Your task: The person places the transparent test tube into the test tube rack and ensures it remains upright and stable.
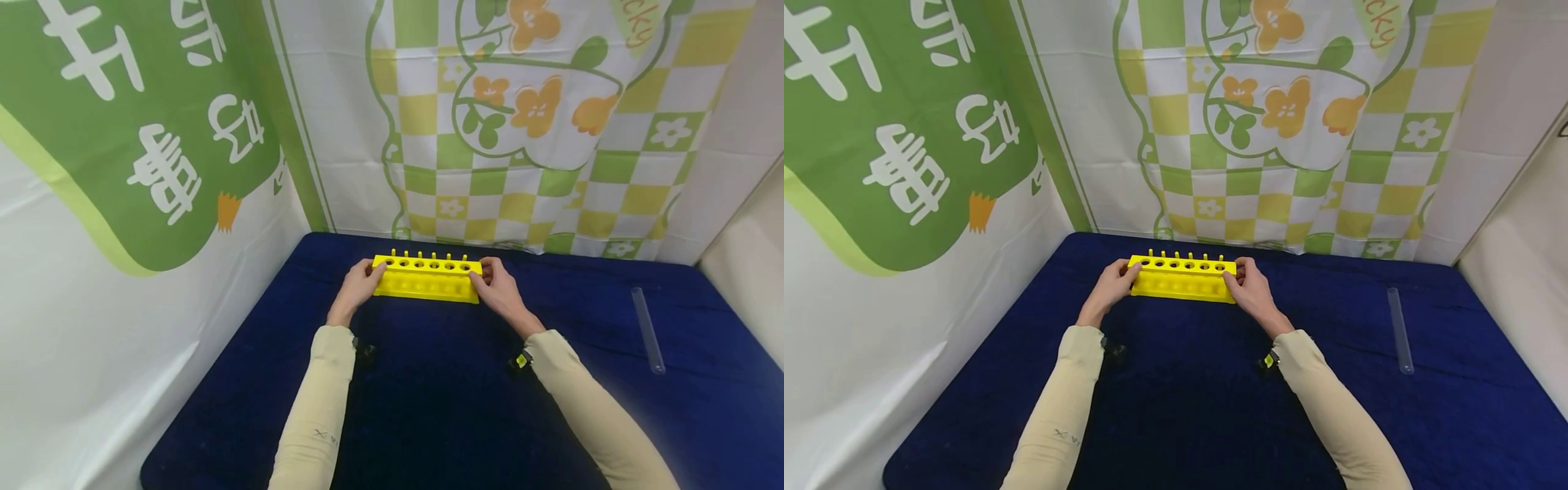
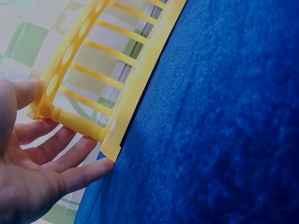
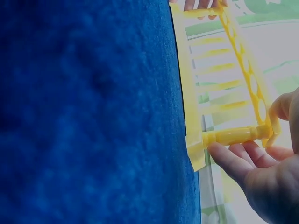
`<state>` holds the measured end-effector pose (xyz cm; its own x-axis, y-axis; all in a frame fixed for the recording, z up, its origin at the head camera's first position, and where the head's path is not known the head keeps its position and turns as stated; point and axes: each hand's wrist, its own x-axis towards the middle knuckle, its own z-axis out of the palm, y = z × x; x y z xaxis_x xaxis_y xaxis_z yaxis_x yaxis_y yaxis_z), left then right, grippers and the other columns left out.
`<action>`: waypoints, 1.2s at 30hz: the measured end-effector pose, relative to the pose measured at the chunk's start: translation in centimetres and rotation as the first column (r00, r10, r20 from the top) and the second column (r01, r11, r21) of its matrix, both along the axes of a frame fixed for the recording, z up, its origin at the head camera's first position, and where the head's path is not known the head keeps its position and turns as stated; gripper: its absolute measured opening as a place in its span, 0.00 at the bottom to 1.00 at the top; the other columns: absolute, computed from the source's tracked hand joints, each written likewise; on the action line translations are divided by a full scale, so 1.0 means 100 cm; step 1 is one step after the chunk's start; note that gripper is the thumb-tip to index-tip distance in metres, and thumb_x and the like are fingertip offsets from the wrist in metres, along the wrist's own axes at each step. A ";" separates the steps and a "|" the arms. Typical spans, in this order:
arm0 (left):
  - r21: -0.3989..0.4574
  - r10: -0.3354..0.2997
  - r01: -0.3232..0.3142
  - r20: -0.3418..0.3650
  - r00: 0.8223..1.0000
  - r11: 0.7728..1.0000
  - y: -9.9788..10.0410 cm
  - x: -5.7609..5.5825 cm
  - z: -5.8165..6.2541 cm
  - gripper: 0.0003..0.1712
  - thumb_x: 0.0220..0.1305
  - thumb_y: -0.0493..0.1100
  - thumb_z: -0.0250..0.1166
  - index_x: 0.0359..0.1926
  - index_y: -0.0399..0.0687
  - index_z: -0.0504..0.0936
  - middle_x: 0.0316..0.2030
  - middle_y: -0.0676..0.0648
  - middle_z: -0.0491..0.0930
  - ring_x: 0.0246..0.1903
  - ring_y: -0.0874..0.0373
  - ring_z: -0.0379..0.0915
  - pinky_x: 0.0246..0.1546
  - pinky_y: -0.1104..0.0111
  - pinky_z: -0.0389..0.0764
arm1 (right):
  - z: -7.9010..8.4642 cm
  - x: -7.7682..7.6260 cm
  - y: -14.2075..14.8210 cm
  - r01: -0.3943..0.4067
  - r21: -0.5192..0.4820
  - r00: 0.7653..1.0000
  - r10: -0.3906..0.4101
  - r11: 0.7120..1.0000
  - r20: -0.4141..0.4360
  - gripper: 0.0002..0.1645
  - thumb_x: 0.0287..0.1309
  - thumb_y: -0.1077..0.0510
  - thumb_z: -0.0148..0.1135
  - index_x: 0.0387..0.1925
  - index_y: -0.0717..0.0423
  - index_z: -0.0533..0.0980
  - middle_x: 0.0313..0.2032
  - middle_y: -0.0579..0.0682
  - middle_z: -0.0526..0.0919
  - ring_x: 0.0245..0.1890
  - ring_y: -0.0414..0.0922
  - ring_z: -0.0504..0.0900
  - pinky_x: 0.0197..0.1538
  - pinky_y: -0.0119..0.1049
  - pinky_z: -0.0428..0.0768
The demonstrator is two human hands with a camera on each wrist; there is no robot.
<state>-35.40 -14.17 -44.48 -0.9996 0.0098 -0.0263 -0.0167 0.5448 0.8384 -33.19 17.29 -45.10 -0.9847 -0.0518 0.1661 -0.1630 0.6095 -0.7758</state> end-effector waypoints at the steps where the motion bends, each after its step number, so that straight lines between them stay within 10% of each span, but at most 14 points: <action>1: 0.001 -0.002 0.002 -0.003 1.000 1.000 0.000 0.000 0.000 0.35 0.72 0.64 0.51 0.67 0.45 0.68 0.58 0.42 0.74 0.49 0.49 0.71 0.57 0.57 0.74 | 0.000 0.000 0.000 0.002 0.000 1.000 -0.002 1.000 0.000 0.33 0.68 0.40 0.53 0.65 0.53 0.61 0.52 0.59 0.77 0.50 0.55 0.80 0.49 0.48 0.80; 36: -0.030 -0.047 0.047 -0.015 0.999 0.998 0.020 -0.004 0.001 0.31 0.73 0.61 0.51 0.63 0.42 0.70 0.52 0.41 0.76 0.44 0.49 0.72 0.49 0.60 0.76 | 0.002 0.010 0.019 0.029 0.017 1.000 -0.029 0.999 -0.008 0.33 0.68 0.41 0.53 0.64 0.56 0.62 0.51 0.60 0.76 0.50 0.55 0.80 0.49 0.48 0.79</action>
<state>-35.77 -12.13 -44.39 -0.9983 0.0563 -0.0116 0.0225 0.5690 0.8221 -32.21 19.24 -44.93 -0.9846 -0.0258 0.1729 -0.1506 0.6272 -0.7642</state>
